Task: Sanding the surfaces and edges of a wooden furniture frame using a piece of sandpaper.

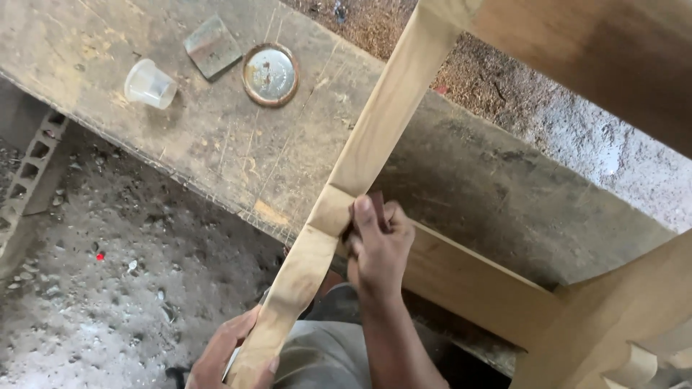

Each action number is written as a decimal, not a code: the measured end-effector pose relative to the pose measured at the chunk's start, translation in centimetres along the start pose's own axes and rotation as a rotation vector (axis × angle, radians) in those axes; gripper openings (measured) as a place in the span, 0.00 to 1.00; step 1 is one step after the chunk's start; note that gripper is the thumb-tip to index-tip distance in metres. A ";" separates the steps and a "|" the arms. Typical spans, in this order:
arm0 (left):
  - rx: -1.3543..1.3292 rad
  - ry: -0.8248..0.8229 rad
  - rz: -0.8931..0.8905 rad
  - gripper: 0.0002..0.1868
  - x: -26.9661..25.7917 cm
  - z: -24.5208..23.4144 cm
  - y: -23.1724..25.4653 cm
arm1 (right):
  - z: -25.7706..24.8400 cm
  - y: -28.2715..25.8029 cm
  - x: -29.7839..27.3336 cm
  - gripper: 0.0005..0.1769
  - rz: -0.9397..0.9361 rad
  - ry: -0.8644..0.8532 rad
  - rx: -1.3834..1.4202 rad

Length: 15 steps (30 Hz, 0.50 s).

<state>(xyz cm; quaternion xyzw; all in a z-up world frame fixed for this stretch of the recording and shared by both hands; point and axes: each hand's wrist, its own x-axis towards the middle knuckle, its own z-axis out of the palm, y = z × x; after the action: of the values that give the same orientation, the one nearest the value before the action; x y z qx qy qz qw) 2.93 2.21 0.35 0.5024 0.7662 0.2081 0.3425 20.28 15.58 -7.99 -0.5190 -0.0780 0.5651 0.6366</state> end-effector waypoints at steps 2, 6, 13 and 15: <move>-0.036 -0.040 -0.030 0.33 0.0 0.0 -0.6 | -0.4 -0.4 -0.9 0.26 0.117 -0.071 -0.021; -0.059 -0.033 0.008 0.31 0.0 0.1 -0.7 | -0.8 -0.3 0.3 0.25 0.207 0.082 -0.141; -0.049 -0.063 -0.070 0.31 0.1 -0.3 -1.1 | -1.1 -0.3 -0.4 0.26 0.183 -0.016 -0.084; -0.049 -0.086 -0.111 0.31 -0.1 -0.4 -1.8 | -1.1 -0.2 0.2 0.25 0.202 0.062 -0.178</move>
<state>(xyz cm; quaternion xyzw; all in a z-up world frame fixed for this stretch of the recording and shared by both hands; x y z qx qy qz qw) 1.48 1.39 -0.54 0.4588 0.7722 0.1859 0.3983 21.17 15.14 -8.43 -0.5959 -0.0556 0.6009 0.5299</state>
